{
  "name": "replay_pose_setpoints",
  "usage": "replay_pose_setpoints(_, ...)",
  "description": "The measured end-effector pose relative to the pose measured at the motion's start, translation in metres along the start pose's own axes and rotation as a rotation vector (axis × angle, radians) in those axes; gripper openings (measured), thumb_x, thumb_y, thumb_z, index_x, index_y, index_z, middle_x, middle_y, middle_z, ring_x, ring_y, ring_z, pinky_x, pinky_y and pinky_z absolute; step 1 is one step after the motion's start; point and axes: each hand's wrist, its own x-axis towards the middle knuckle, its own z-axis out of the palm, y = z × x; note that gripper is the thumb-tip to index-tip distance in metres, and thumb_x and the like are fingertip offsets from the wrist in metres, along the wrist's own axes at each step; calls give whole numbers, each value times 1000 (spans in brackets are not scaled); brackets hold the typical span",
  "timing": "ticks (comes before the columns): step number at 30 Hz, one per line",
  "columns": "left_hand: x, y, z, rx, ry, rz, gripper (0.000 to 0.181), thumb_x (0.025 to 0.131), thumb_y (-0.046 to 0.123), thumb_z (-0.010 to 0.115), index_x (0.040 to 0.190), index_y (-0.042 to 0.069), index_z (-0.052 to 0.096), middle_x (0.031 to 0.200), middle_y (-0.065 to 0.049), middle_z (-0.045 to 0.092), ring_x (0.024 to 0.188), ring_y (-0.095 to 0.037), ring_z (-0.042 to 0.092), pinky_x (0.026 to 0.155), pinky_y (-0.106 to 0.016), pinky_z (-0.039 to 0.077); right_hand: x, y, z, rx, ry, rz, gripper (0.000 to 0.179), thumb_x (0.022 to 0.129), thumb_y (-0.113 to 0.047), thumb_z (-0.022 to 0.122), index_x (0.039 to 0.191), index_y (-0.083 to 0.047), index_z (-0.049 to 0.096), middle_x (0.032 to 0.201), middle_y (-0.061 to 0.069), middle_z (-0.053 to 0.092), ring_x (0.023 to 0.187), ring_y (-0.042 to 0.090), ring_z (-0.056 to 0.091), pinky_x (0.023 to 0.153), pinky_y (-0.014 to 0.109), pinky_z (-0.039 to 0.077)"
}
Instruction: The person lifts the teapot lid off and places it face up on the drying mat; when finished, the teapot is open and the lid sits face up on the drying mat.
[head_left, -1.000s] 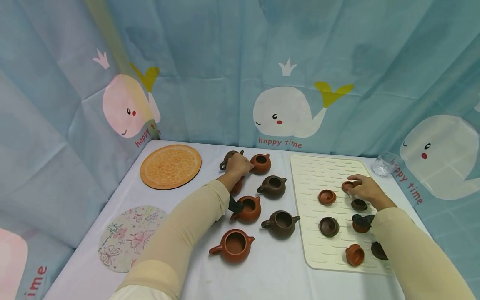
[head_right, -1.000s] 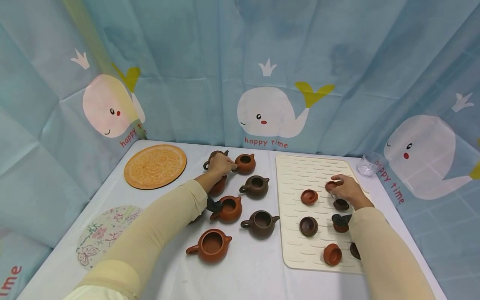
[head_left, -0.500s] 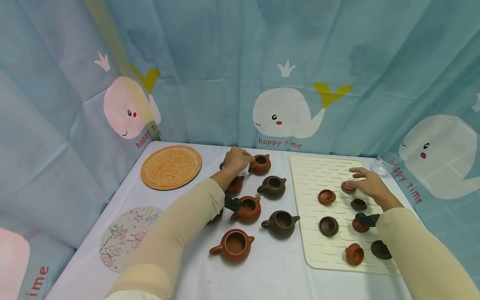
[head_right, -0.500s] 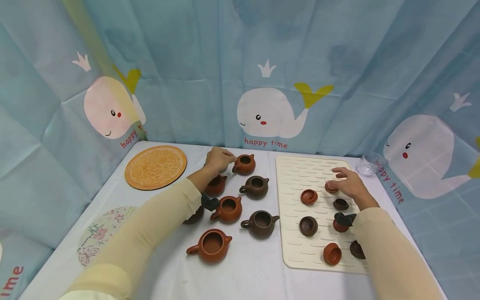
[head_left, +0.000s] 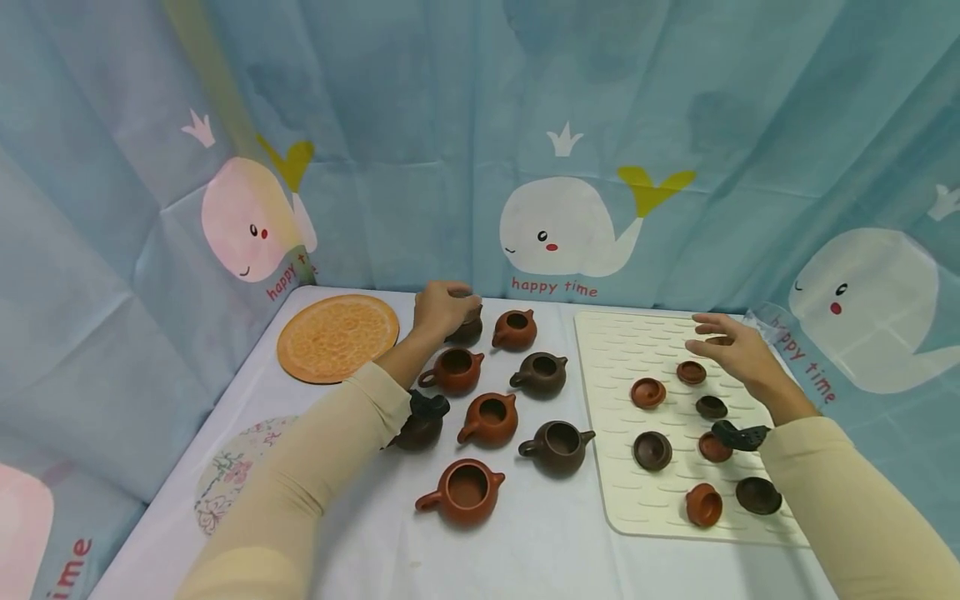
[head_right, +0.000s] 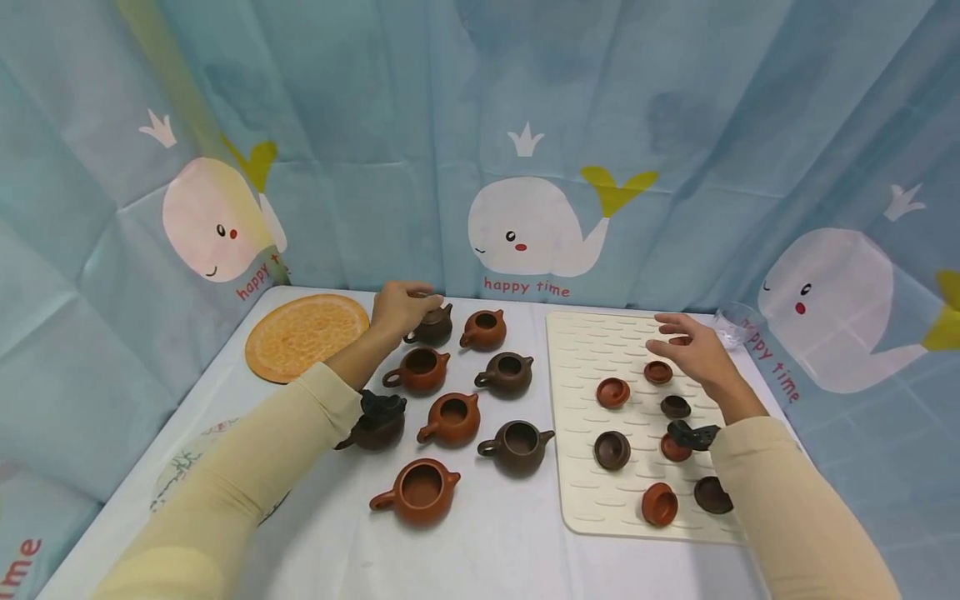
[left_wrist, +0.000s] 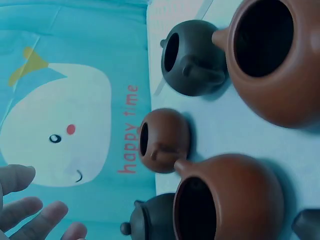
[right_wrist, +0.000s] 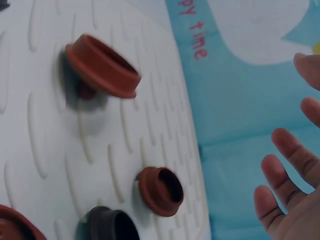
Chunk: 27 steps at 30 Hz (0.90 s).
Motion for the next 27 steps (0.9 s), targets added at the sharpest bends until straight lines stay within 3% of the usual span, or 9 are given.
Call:
replay_pose_setpoints(6,-4,-10,-14,-26,19,-9,44,87,36,71,128,19,65,113,-2,67,110,-25,54,87,-40,46,-2,-16,1,16,4,-68,71,94,-39,63,148,-2,34,137,28,41,119,46,41,89,65,34)
replay_pose_setpoints(12,-3,-27,-14,-60,18,-45,49,87,36,72,132,20,62,120,-4,64,117,-27,48,90,-40,44,-1,-46,7,46,7,-152,60,94,-31,65,144,-7,41,135,20,47,117,36,43,89,59,36)
replay_pose_setpoints(18,1,-48,-8,-64,-3,-88,50,87,30,72,132,15,61,120,-9,64,106,-27,59,85,-40,48,2,-75,14,49,-13,-187,55,94,-29,66,143,-13,46,133,14,50,115,28,46,87,49,40)
replay_pose_setpoints(24,9,-66,-6,-17,-37,-156,44,86,28,74,126,12,66,113,-12,67,103,-27,58,82,-41,48,7,-97,23,59,-49,-234,53,93,-27,67,141,-15,48,132,12,52,114,24,48,84,42,43)
replay_pose_setpoints(27,14,-72,-6,-2,-70,-225,43,86,29,74,125,14,67,117,-11,65,91,-26,58,69,-38,50,12,-106,30,61,-52,-258,52,92,-27,68,139,-15,50,130,10,53,112,24,49,84,44,43)
